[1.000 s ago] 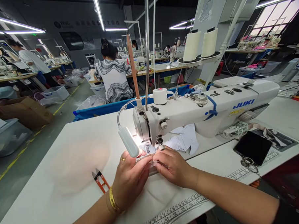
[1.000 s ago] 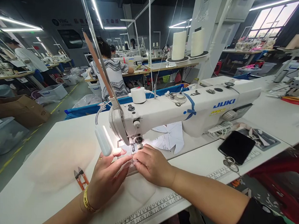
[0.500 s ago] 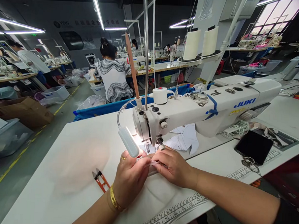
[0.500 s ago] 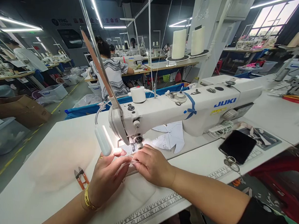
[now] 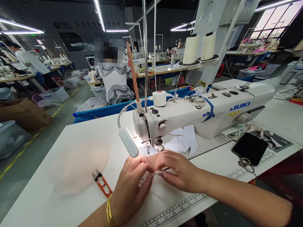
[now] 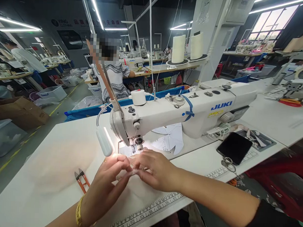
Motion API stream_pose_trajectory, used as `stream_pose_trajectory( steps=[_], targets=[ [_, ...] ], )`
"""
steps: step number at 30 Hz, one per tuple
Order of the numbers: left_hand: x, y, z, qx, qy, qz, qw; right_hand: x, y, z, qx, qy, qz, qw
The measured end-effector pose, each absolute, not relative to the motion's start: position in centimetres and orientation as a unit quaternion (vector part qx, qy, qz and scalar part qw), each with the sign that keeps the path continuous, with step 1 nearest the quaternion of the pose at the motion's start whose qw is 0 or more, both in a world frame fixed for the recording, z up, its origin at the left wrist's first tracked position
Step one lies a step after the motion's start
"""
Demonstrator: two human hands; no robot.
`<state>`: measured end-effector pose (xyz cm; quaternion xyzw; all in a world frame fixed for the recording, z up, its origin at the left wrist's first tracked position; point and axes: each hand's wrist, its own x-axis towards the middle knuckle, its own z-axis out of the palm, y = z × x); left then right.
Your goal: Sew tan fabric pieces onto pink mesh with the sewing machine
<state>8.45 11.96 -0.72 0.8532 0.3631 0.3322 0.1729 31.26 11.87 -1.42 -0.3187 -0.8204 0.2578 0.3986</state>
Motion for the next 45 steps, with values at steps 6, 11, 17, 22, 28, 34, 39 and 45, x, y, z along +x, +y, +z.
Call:
stream_pose_trajectory(
  steps=[6, 11, 17, 22, 28, 34, 39, 45],
  targets=[
    [9.2, 9.5, 0.9, 0.803, 0.311, 0.253, 0.442, 32.8, 9.6, 3.7, -0.353, -0.662, 0.633, 0.190],
    [9.9, 13.4, -2.3, 0.814, 0.501, 0.166, 0.242, 30.1, 15.2, 0.0, -0.523, -0.736, 0.407, 0.138],
    [9.0, 14.5, -4.3, 0.863, 0.469, 0.180, 0.060, 27.8, 17.9, -2.4, -0.560, -0.769, 0.281, 0.127],
    [8.5, 14.4, -4.6, 0.907, 0.362, 0.210, 0.036, 28.3, 17.2, -2.5, -0.557, -0.805, 0.167, 0.118],
    [8.5, 14.6, -4.9, 0.900, 0.379, 0.214, 0.019, 29.5, 14.6, -4.0, -0.412, -0.888, -0.046, 0.201],
    [8.6, 14.2, -5.0, 0.893, 0.385, 0.234, 0.003, 29.5, 15.2, -6.1, -0.375, -0.902, -0.025, 0.213],
    [8.8, 14.2, -4.8, 0.888, 0.404, 0.219, -0.008, 29.9, 16.2, -5.7, -0.387, -0.904, 0.013, 0.182],
    [8.8, 14.5, -4.8, 0.886, 0.415, 0.207, -0.013, 29.9, 16.3, -5.1, -0.419, -0.889, 0.030, 0.183]
  ],
)
